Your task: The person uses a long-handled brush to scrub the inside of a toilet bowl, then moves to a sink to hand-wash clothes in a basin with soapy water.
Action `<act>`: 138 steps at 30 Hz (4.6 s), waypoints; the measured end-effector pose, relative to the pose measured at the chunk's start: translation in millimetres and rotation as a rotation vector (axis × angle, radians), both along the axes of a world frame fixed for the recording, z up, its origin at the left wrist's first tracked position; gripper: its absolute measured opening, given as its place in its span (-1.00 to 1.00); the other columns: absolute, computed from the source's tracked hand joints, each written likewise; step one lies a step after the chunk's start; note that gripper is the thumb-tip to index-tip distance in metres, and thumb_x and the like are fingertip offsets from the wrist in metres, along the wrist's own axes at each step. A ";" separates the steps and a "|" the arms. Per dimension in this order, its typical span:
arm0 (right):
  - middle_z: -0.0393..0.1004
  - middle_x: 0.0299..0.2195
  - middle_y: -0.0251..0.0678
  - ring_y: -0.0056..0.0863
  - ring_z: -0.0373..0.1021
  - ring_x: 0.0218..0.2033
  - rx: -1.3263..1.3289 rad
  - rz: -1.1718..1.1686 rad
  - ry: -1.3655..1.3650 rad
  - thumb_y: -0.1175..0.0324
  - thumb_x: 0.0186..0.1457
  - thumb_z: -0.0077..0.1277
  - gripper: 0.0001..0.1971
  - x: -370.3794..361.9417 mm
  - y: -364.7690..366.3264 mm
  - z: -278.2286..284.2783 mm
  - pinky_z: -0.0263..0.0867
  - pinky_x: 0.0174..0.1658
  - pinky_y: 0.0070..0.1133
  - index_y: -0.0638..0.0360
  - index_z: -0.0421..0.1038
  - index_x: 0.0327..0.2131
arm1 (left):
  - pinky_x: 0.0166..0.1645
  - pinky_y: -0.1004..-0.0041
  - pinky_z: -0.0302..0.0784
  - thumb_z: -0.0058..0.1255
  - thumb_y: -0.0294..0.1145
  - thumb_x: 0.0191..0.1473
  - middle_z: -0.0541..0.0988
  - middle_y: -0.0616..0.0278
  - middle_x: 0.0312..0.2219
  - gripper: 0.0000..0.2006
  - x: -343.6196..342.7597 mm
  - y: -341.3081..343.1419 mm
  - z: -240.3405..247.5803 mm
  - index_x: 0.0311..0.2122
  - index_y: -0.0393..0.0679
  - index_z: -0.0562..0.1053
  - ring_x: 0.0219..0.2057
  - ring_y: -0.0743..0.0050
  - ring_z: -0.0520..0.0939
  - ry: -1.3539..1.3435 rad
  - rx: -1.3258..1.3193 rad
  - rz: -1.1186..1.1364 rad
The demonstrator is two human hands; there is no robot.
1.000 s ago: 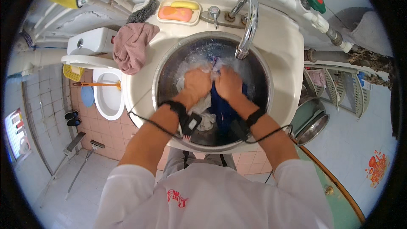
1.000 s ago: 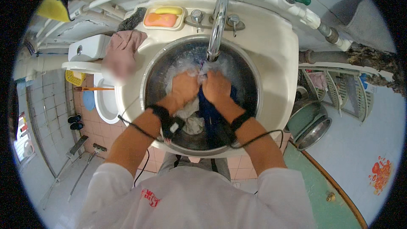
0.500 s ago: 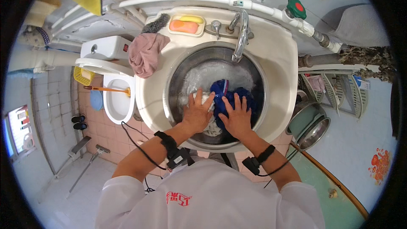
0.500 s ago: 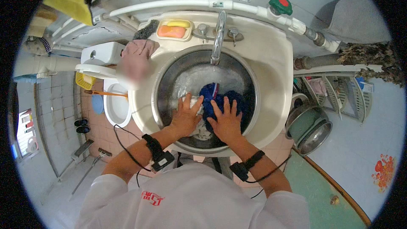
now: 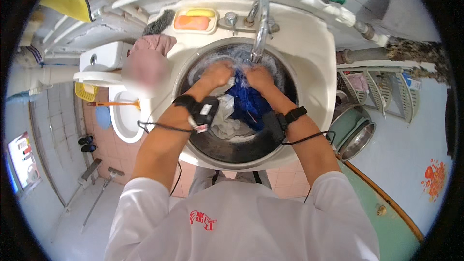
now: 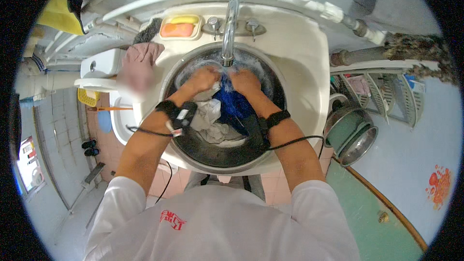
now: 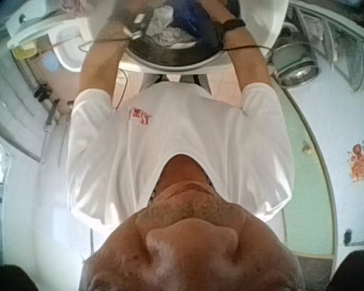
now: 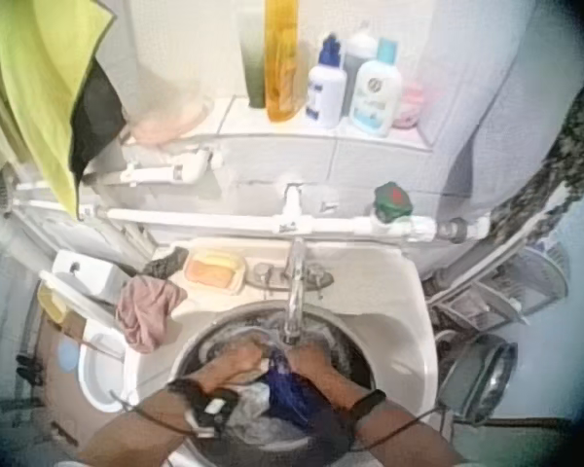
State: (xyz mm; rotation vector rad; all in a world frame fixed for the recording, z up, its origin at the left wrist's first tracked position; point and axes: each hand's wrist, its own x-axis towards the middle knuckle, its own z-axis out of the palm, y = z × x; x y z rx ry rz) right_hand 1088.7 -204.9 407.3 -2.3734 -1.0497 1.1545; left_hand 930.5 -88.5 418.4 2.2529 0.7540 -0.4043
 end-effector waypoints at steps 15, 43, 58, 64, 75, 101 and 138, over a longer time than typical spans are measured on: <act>0.27 0.08 0.02 0.02 0.27 0.07 0.232 0.313 -0.484 0.21 0.06 0.13 -0.44 -81.5 -118.6 68.9 0.26 -0.05 -0.12 0.07 0.29 0.15 | 0.06 -0.27 0.32 0.15 -0.35 0.01 0.14 -0.12 0.21 -0.24 -55.3 -153.7 75.1 0.33 0.10 0.12 0.21 -0.33 0.17 0.079 0.321 0.109; 0.48 -0.27 -0.05 -0.05 0.44 -0.21 0.733 0.226 -0.215 0.10 0.16 0.05 -0.62 -53.2 -92.4 204.4 0.35 -0.17 -0.29 0.23 0.42 -0.13 | 0.19 0.28 0.27 0.04 -0.41 0.05 0.39 -0.06 -0.04 -0.53 -87.9 -94.4 194.2 0.10 -0.23 0.34 0.06 -0.05 0.40 -0.715 -0.167 0.193; 0.25 0.13 0.16 0.10 0.20 0.17 0.442 -0.015 -0.211 -0.10 0.01 0.17 -0.26 -30.9 -128.9 69.1 0.13 0.22 -0.21 0.16 0.30 0.16 | 0.25 0.14 0.28 0.24 -0.06 -0.02 0.23 -0.21 0.21 -0.33 -60.5 -84.3 76.6 0.17 -0.14 0.36 0.21 -0.25 0.29 -0.200 0.143 0.465; 0.39 0.05 0.13 0.04 0.37 0.04 0.282 -0.052 0.130 -0.16 -0.04 0.17 -0.21 -15.8 -34.4 24.5 0.29 0.09 -0.32 0.22 0.30 0.13 | 0.12 0.27 0.40 0.26 0.07 -0.07 0.56 -0.11 -0.10 -0.35 -19.8 -48.0 -24.2 0.03 -0.19 0.43 0.00 -0.02 0.55 -0.336 -0.283 0.709; 0.05 0.20 0.11 0.37 -0.04 0.23 0.321 0.245 -0.246 0.06 0.10 0.12 -0.38 -76.5 -136.1 51.9 0.13 0.04 0.23 0.21 0.21 0.13 | 0.12 -0.36 0.20 0.07 -0.35 0.02 0.11 -0.18 0.22 -0.42 -73.3 -170.6 44.4 0.16 -0.18 0.19 0.19 -0.42 0.16 -0.074 0.353 0.208; -0.04 0.25 0.18 0.44 0.01 0.16 0.287 0.311 -0.316 0.12 0.13 0.06 -0.34 -81.5 -152.6 83.4 0.10 0.09 0.18 -0.17 0.11 0.30 | 0.06 -0.33 0.34 0.28 -0.27 -0.05 0.00 -0.13 0.29 -0.09 -78.8 -175.5 76.5 0.36 0.18 0.00 0.24 -0.43 0.11 0.039 0.210 0.119; 0.44 -0.14 0.08 0.00 0.43 -0.15 0.162 0.328 -0.320 0.14 0.03 0.04 -0.51 -54.1 -64.6 25.0 0.34 -0.24 -0.08 0.11 0.34 0.04 | -0.06 -0.01 0.49 0.07 -0.41 -0.03 0.37 -0.06 -0.06 -0.38 -39.6 -110.6 25.4 0.18 -0.16 0.21 -0.06 -0.23 0.48 0.065 0.198 0.236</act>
